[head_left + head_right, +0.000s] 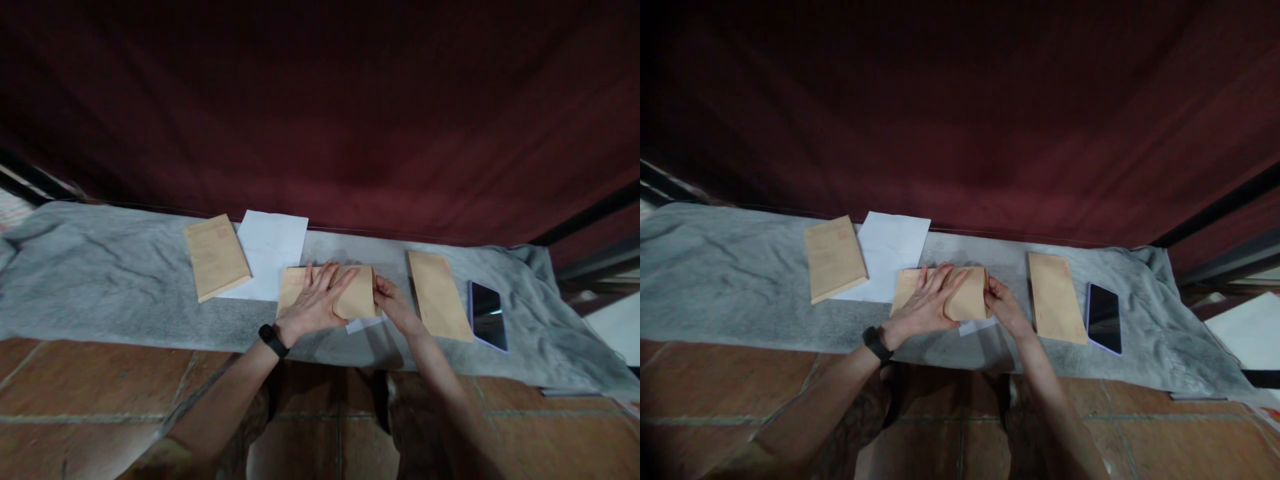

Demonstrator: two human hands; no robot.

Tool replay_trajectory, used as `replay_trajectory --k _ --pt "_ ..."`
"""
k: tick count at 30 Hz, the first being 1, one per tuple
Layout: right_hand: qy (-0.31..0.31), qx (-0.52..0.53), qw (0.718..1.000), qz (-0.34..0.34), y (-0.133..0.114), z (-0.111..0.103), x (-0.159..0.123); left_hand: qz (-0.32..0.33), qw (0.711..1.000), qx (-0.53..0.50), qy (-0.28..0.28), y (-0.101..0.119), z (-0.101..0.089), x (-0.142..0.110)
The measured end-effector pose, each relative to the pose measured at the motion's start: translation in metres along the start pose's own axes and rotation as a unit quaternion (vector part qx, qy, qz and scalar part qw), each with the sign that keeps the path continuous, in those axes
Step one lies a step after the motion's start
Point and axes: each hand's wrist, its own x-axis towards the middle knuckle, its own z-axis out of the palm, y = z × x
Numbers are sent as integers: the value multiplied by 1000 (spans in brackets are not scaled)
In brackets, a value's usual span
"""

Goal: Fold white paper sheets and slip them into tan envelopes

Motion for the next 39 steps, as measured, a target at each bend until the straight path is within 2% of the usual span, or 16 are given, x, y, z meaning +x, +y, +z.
replay_trajectory --k 6,11,13,16,18,20,24,27,30,34,39 --pt "40 -49 998 -12 10 -3 3 22 999 38 24 4 -6 2" --pt "66 -90 993 -27 11 -5 0 23 998 50 21 6 -6 2" --pt "109 -161 980 -46 10 -6 -4 20 998 57 20 5 -5 2" --pt "184 -277 940 -76 8 -5 -10 11 997 66 24 3 -3 2" --pt "191 -321 923 -93 4 -3 -13 10 997 68 24 3 -3 2" --pt "164 -335 921 -112 1 -2 -14 9 997 68 23 2 -2 2" --pt "131 -273 945 -123 -4 -3 -13 5 997 74 23 3 -2 2" --pt "140 -151 975 -87 -4 -5 -12 2 996 83 21 3 -1 3" --pt "106 -67 992 -29 -6 -5 -13 7 996 88 17 3 -1 3" --pt "41 -36 998 37 -12 -5 -17 18 995 97 15 3 0 2" --pt "-32 96 990 100 -13 -3 -20 46 993 104 11 7 1 1"
